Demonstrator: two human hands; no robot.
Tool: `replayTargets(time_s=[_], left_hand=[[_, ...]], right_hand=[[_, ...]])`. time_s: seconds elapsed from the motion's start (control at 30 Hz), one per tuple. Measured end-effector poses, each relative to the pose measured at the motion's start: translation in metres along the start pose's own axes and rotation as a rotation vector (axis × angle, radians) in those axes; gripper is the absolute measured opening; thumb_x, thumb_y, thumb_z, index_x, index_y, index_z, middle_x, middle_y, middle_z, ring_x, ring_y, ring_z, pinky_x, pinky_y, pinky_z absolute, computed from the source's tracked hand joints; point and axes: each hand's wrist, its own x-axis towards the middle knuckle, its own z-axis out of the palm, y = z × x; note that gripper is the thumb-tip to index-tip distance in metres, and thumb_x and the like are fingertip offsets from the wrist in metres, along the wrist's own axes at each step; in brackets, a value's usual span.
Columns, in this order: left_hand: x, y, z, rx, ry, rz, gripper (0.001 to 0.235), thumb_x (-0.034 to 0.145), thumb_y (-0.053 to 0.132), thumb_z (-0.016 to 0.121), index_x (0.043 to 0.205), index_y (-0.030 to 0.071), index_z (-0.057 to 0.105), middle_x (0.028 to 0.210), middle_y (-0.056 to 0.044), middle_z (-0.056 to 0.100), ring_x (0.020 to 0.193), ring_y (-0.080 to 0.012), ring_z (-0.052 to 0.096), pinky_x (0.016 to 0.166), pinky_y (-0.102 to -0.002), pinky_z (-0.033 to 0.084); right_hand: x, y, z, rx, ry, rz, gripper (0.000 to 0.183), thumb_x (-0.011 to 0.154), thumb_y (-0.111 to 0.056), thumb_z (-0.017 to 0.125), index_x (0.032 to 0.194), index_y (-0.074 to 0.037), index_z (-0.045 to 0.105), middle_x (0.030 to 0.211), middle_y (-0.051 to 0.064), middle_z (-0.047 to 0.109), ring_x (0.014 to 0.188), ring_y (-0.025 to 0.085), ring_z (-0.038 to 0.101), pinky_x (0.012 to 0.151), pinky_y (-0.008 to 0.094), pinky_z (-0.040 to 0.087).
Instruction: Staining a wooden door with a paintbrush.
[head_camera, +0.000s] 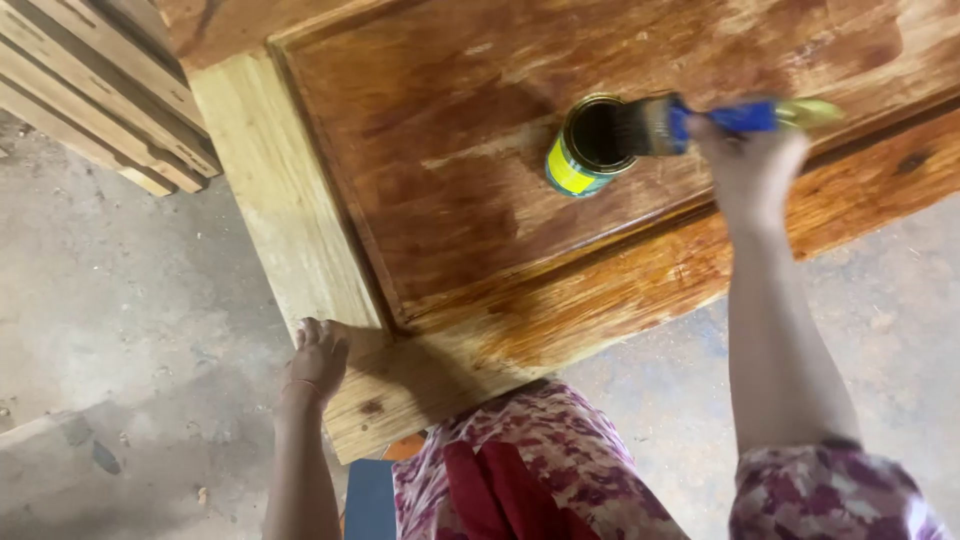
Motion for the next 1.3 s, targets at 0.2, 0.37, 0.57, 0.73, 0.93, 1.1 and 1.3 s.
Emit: replayTargets(time_s=[0.2, 0.37, 0.57, 0.73, 0.93, 1.1, 1.3], left_hand=[[0.035, -0.053, 0.048, 0.043, 0.028, 0.048, 0.068, 0.102, 0.053, 0.036, 0.163, 0.022, 0.031, 0.176, -0.007, 0.013, 0.159, -0.0309, 0.019, 0.118, -0.068, 0.026], [0.024, -0.062, 0.063, 0.038, 0.022, 0.034, 0.064, 0.104, 0.049, 0.036, 0.162, 0.024, 0.032, 0.176, -0.003, 0.013, 0.16, -0.0266, 0.018, 0.118, -0.069, 0.024], [0.009, -0.049, 0.046, 0.053, -0.024, 0.039, 0.064, 0.105, 0.053, 0.033, 0.162, 0.024, 0.029, 0.175, -0.003, 0.012, 0.16, -0.0253, 0.015, 0.119, -0.069, 0.024], [0.016, -0.055, 0.048, 0.091, -0.044, 0.042, 0.064, 0.105, 0.053, 0.032, 0.163, 0.024, 0.028, 0.175, -0.004, 0.012, 0.16, -0.0248, 0.014, 0.12, -0.067, 0.025], [0.008, -0.049, 0.04, 0.106, -0.042, 0.058, 0.064, 0.106, 0.053, 0.032, 0.162, 0.022, 0.03, 0.175, -0.005, 0.012, 0.16, -0.0267, 0.014, 0.12, -0.066, 0.027], [0.015, -0.057, 0.049, 0.096, -0.046, 0.074, 0.065, 0.106, 0.055, 0.031, 0.163, 0.023, 0.028, 0.175, -0.004, 0.01, 0.161, -0.0256, 0.012, 0.12, -0.066, 0.026], [0.004, -0.045, 0.035, 0.075, -0.008, 0.055, 0.056, 0.105, 0.036, 0.035, 0.159, 0.021, 0.028, 0.175, 0.005, 0.0, 0.16, -0.0203, 0.003, 0.127, -0.059, 0.015]], right_hand=[[0.035, 0.053, 0.021, -0.735, -0.225, -0.752, 0.024, 0.089, -0.01, 0.099, 0.097, -0.003, 0.078, 0.084, 0.013, 0.074, 0.078, 0.032, 0.075, 0.063, 0.035, 0.056], [0.066, 0.112, 0.033, -1.0, -0.128, -0.721, 0.034, 0.087, -0.047, 0.095, 0.102, -0.019, 0.082, 0.087, 0.011, 0.072, 0.095, 0.039, 0.071, 0.092, 0.053, 0.054], [0.082, 0.146, 0.048, -1.072, -0.214, -0.729, 0.031, 0.097, -0.042, 0.088, 0.109, -0.016, 0.076, 0.096, 0.009, 0.076, 0.115, 0.032, 0.068, 0.121, 0.065, 0.006], [0.087, 0.174, 0.052, -1.343, -0.155, -0.827, 0.048, 0.102, -0.062, 0.078, 0.108, -0.014, 0.075, 0.099, 0.011, 0.077, 0.118, 0.027, 0.068, 0.125, 0.063, 0.0], [0.032, 0.094, 0.072, -1.297, -0.125, -0.69, 0.054, 0.092, -0.073, 0.078, 0.095, -0.019, 0.075, 0.085, 0.008, 0.07, 0.085, 0.033, 0.072, 0.083, 0.054, 0.053], [0.05, 0.085, 0.04, -0.719, -0.23, -0.747, 0.022, 0.092, -0.015, 0.096, 0.095, -0.007, 0.076, 0.085, 0.011, 0.072, 0.086, 0.033, 0.074, 0.079, 0.042, 0.057], [0.028, 0.031, 0.042, -0.747, -0.155, -0.537, 0.013, 0.1, -0.004, 0.082, 0.104, 0.007, 0.077, 0.085, 0.014, 0.075, 0.059, 0.016, 0.061, 0.052, 0.027, 0.047]])
